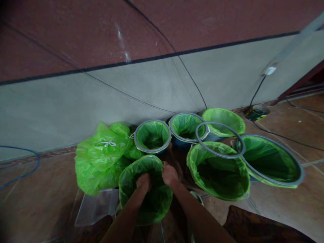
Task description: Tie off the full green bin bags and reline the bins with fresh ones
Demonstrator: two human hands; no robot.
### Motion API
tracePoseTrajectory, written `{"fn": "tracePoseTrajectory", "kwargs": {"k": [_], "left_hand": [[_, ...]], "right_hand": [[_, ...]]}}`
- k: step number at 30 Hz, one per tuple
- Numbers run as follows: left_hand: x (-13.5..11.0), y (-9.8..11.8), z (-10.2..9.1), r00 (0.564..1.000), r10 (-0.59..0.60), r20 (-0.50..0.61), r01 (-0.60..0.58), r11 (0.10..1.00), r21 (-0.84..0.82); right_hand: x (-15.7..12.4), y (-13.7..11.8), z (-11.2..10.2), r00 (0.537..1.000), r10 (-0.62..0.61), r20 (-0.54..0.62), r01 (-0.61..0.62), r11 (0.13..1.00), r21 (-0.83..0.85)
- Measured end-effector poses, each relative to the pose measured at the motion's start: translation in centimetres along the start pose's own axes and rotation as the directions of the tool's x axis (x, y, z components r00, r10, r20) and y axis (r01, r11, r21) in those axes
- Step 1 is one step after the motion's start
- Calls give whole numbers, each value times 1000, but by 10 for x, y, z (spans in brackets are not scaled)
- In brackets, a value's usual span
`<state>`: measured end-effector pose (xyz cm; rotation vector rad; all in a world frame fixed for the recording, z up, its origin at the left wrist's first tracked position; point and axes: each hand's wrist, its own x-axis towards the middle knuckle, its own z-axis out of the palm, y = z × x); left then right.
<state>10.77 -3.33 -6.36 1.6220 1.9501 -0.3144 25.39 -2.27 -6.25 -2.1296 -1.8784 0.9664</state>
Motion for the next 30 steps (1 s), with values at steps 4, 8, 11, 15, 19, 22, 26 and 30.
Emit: {"fn": "tracePoseTrajectory", "kwargs": {"k": [4, 8, 11, 15, 19, 22, 26, 30], "left_hand": [[-9, 2, -42, 921, -23, -388, -30, 991, -128], [12, -1, -81, 762, -56, -645, -141, 958, -249], [31, -9, -90, 889, 35, -457, -135, 973, -188], [42, -27, -78, 929, 175, -325, -234, 961, -151], [42, -49, -67, 914, 268, -306, -312, 945, -103], [40, -63, -65, 940, 231, -253, -248, 968, -37], [33, -74, -61, 968, 118, -223, -118, 993, 13], [23, -79, -58, 967, 41, -250, -44, 999, -5]], "right_hand": [[10, 0, -8, 976, -38, -215, 88, 971, 224], [32, -9, -20, 954, -8, -299, 115, 932, 344], [42, -20, -22, 971, -56, -232, 125, 947, 295], [39, -29, -14, 971, -212, -109, 228, 959, 170], [32, -26, -8, 967, -252, 25, 252, 968, 2], [29, -21, -9, 966, -245, 87, 250, 967, -58], [26, -15, -9, 981, -163, 109, 174, 979, -105], [24, -9, -8, 989, -118, 88, 126, 988, -93]]}}
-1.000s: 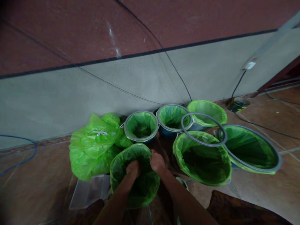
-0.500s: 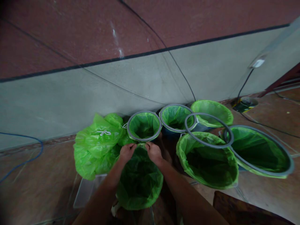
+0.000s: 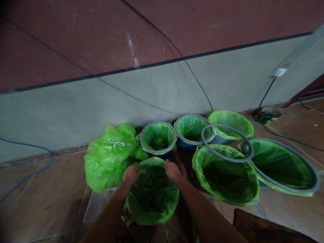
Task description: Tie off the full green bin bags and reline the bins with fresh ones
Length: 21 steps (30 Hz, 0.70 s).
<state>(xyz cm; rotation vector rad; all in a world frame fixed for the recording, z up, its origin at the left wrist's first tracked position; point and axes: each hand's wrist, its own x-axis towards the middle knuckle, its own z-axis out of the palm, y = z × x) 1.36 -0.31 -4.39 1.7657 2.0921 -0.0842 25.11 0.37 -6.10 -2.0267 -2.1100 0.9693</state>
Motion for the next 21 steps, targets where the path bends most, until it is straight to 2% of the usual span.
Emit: {"fn": "tracePoseTrajectory", "kwargs": {"k": [3, 6, 8, 11, 13, 16, 19, 21], "left_hand": [[-11, -2, -5, 988, -115, -102, 101, 987, -128], [-27, -1, -9, 952, -243, -187, 189, 945, -267], [-41, 6, -8, 922, -269, -279, 174, 931, -321], [-62, 26, -1, 893, -217, -394, 71, 933, -352], [-71, 44, 8, 930, -181, -321, 43, 919, -393], [-72, 68, 22, 975, -202, -94, 146, 898, -415], [-59, 80, 31, 973, -230, 24, 226, 919, -322], [-46, 82, 35, 964, -261, 50, 264, 921, -287]], "right_hand": [[-7, 7, 2, 994, 102, -51, -98, 993, 65], [-26, 14, 10, 976, 199, -94, -189, 977, 102], [-44, 17, 24, 950, 281, -136, -263, 955, 135], [-77, 16, 54, 864, 446, -233, -380, 882, 279], [-95, 16, 71, 831, 493, -258, -385, 844, 372], [-108, 18, 73, 797, 469, -381, -299, 854, 426], [-92, 19, 40, 736, 360, -573, -180, 920, 347], [-66, 16, 10, 796, 225, -562, -68, 956, 287]]}}
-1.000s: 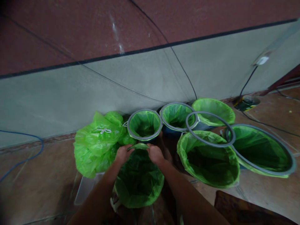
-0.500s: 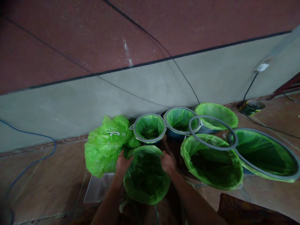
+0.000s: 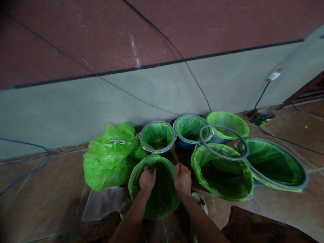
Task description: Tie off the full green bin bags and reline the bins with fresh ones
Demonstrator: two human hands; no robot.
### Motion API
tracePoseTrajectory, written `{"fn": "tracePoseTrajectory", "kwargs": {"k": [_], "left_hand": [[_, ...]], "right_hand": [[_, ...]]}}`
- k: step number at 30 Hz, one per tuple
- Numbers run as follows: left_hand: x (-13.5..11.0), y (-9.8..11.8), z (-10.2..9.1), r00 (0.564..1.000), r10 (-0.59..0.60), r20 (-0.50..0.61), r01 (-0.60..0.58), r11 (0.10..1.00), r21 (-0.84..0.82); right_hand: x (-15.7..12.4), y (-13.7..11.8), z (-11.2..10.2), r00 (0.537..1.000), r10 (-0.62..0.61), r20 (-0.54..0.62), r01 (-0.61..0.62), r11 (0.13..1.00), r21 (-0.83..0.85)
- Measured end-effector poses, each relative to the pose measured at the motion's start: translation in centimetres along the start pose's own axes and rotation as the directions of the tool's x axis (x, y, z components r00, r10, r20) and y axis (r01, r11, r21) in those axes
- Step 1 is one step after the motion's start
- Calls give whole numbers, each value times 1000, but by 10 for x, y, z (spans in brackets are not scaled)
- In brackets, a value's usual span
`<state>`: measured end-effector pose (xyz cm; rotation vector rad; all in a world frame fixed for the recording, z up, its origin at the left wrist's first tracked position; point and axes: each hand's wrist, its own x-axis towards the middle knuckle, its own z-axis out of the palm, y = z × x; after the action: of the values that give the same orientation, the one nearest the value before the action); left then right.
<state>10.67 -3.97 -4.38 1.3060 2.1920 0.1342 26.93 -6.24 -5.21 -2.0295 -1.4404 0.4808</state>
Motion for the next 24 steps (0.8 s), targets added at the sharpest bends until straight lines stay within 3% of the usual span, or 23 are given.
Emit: {"fn": "tracePoseTrajectory", "kwargs": {"k": [2, 5, 10, 15, 20, 24], "left_hand": [[15, 2, 3, 999, -48, 16, 48, 999, -10], [37, 1, 9, 996, -61, 64, 65, 997, -50], [60, -2, 22, 994, -22, 104, 30, 997, -75], [62, -13, 26, 994, -3, 113, 11, 998, -69], [54, -28, 15, 988, 47, 144, -44, 999, -25], [42, -26, -7, 983, 126, 137, -132, 991, 34]], "right_hand": [[37, -15, 1, 988, -90, 128, 92, 996, -7], [75, -32, 14, 919, -183, 349, 207, 978, -32], [80, -34, 38, 820, -208, 533, 283, 957, -61], [65, -26, 41, 799, -190, 571, 310, 943, -120], [47, -17, 35, 828, -225, 513, 385, 894, -229], [37, -17, 31, 879, -237, 413, 366, 891, -267]]}}
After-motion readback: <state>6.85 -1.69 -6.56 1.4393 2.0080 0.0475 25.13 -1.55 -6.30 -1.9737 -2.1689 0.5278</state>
